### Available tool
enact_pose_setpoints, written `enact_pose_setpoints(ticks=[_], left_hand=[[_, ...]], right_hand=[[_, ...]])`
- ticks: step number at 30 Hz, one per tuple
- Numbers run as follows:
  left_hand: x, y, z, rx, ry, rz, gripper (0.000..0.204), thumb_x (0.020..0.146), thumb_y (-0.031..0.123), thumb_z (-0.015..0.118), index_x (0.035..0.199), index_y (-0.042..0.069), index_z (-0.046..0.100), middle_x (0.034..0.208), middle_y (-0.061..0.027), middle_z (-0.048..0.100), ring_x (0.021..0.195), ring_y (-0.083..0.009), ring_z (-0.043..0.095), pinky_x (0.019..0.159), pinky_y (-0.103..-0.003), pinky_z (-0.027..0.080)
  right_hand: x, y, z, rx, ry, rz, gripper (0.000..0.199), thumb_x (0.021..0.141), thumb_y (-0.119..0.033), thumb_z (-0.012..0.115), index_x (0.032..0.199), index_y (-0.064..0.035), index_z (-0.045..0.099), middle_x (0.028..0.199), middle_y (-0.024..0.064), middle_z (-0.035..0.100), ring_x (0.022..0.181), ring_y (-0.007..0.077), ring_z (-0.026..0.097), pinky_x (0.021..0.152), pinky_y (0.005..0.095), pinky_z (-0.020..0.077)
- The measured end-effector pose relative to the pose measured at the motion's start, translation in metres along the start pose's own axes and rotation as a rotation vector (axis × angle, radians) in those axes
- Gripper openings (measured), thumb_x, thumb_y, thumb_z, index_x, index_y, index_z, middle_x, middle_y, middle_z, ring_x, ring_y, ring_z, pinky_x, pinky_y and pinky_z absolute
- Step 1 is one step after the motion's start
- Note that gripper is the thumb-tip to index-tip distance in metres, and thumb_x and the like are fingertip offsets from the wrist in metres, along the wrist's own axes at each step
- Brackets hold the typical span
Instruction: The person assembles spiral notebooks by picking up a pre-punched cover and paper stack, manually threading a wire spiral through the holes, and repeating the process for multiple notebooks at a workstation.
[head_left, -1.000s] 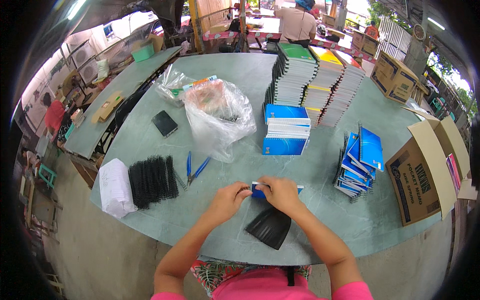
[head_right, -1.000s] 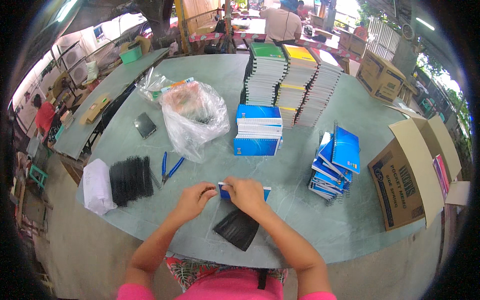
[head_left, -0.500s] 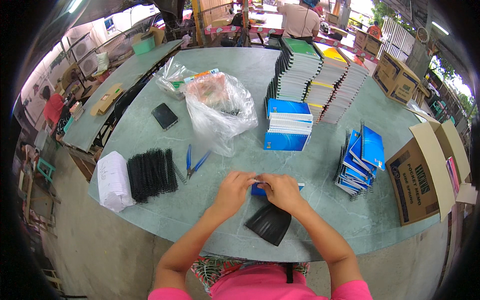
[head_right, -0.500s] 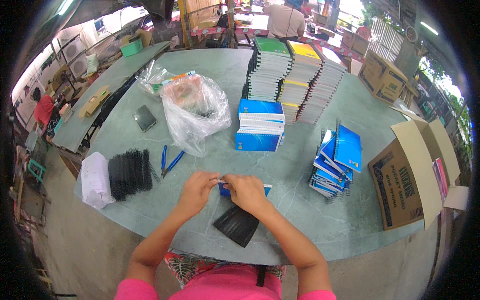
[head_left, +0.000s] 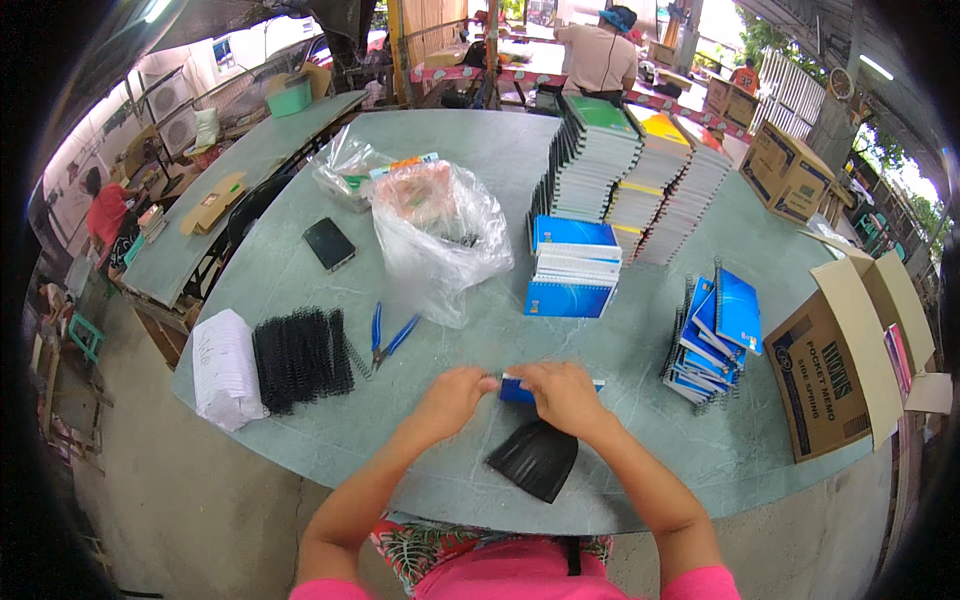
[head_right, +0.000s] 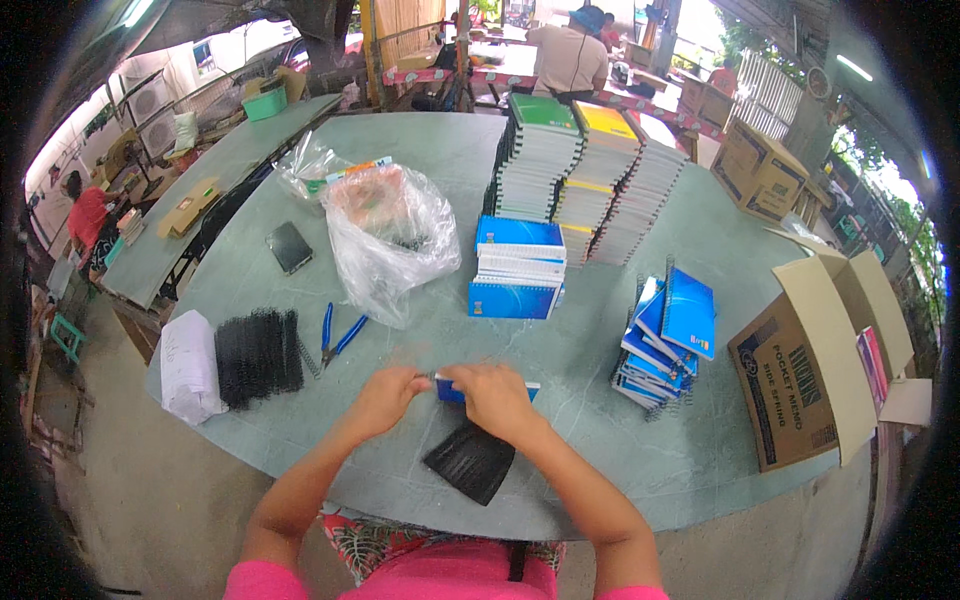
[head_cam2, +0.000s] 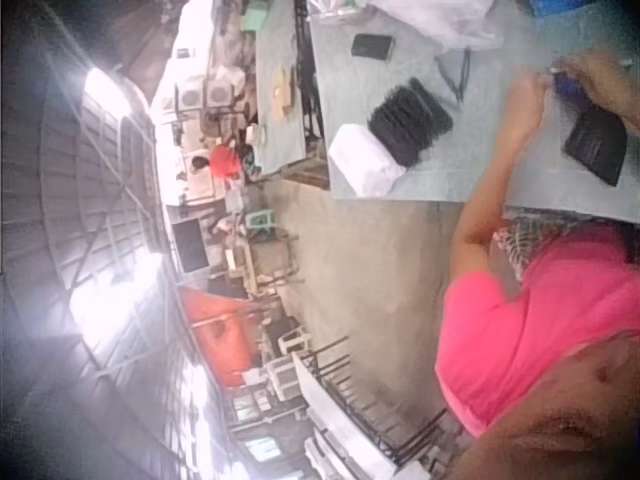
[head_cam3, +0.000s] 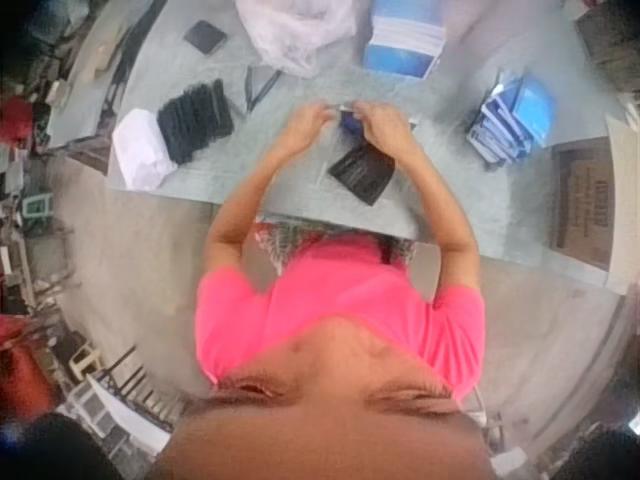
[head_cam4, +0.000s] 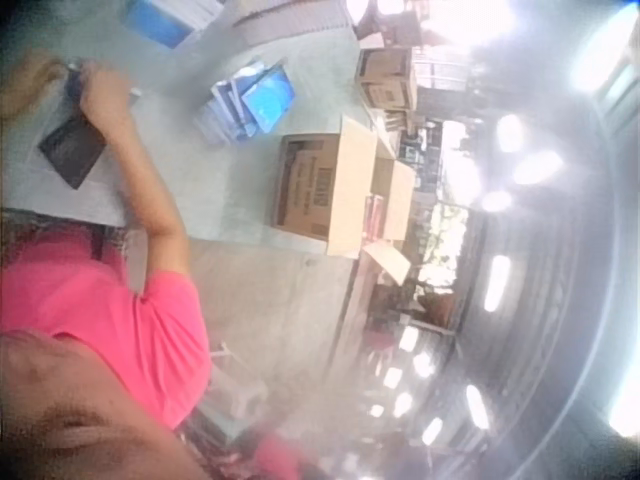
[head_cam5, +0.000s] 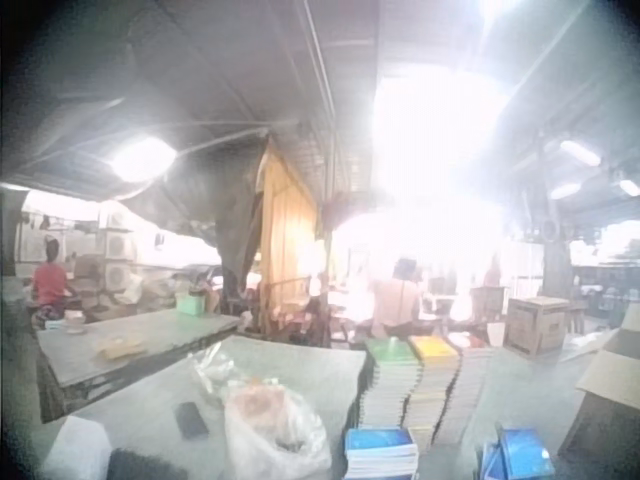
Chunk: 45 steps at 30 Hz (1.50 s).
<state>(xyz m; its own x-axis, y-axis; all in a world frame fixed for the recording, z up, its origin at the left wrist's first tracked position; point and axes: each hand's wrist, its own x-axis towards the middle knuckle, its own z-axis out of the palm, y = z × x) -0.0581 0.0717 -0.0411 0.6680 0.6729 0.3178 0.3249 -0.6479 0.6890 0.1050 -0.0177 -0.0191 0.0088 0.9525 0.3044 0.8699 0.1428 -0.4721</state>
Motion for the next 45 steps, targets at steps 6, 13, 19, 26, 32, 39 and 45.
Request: enact_pose_setpoints(ticks=[6,13,19,26,32,39,45], left_hand=[[0.008,0.008,-0.013,0.022,-0.101,0.008,0.028,0.080,0.027,0.063,0.098,0.006,0.058,0.080,-0.0159,0.060,0.082,-0.0328,0.058,0.066,-0.041,0.044],[0.007,-0.006,-0.030,-0.159,-0.153,-0.083,0.029,0.083,0.031,0.061,0.089,0.003,0.059,0.075,-0.0150,0.062,0.070,-0.0304,0.060,0.061,-0.040,0.043],[0.011,-0.010,-0.035,-0.102,-0.246,-0.090,0.023,0.085,0.024,0.058,0.090,0.002,0.062,0.077,-0.0143,0.063,0.074,-0.0255,0.059,0.065,-0.036,0.043],[0.017,-0.003,-0.034,0.062,-0.246,-0.016,0.020,0.082,0.018,0.061,0.096,0.004,0.060,0.075,-0.0140,0.061,0.073,-0.0311,0.056,0.069,-0.039,0.043],[0.017,0.021,-0.022,-0.096,-0.109,-0.105,0.019,0.083,0.020,0.060,0.090,0.003,0.058,0.070,-0.0129,0.060,0.070,-0.0294,0.057,0.063,-0.038,0.042],[0.025,-0.012,-0.042,-0.123,-0.331,-0.165,0.018,0.084,0.016,0.060,0.094,0.001,0.059,0.069,-0.0075,0.059,0.064,-0.0148,0.054,0.061,-0.029,0.042],[0.032,0.014,-0.031,-0.192,-0.239,-0.144,0.016,0.083,0.013,0.060,0.094,0.002,0.061,0.076,-0.0072,0.061,0.067,-0.0142,0.055,0.063,-0.027,0.043]], right_hand=[[0.005,-0.007,0.010,0.055,0.104,-0.009,0.016,0.077,-0.016,0.063,0.091,-0.0087,0.058,0.081,0.0091,0.062,0.076,0.0302,0.060,0.065,0.0391,0.0456],[0.012,-0.007,0.004,0.142,0.026,0.049,0.019,0.078,-0.014,0.063,0.091,-0.0059,0.052,0.090,0.0128,0.058,0.084,0.0333,0.057,0.069,0.0414,0.0442],[0.010,0.003,0.006,0.171,0.114,-0.051,0.019,0.078,-0.011,0.061,0.094,-0.0037,0.053,0.097,0.0154,0.057,0.093,0.0354,0.053,0.076,0.0421,0.0436],[0.010,0.002,0.001,0.305,0.036,0.012,0.019,0.076,-0.003,0.058,0.095,-0.0038,0.052,0.094,0.0157,0.057,0.090,0.0364,0.054,0.075,0.0431,0.0435],[0.009,0.012,0.003,0.134,0.156,0.002,0.013,0.077,-0.006,0.057,0.090,-0.0065,0.053,0.084,0.0123,0.059,0.083,0.0336,0.057,0.071,0.0426,0.0436],[-0.005,0.014,-0.002,-0.124,0.099,-0.016,0.010,0.081,-0.017,0.055,0.088,-0.0107,0.058,0.079,0.0065,0.061,0.078,0.0268,0.058,0.067,0.0410,0.0406],[0.007,0.016,0.013,0.000,0.243,-0.038,0.018,0.085,-0.027,0.055,0.088,-0.0104,0.058,0.078,0.0067,0.062,0.075,0.0262,0.059,0.065,0.0400,0.0406]])
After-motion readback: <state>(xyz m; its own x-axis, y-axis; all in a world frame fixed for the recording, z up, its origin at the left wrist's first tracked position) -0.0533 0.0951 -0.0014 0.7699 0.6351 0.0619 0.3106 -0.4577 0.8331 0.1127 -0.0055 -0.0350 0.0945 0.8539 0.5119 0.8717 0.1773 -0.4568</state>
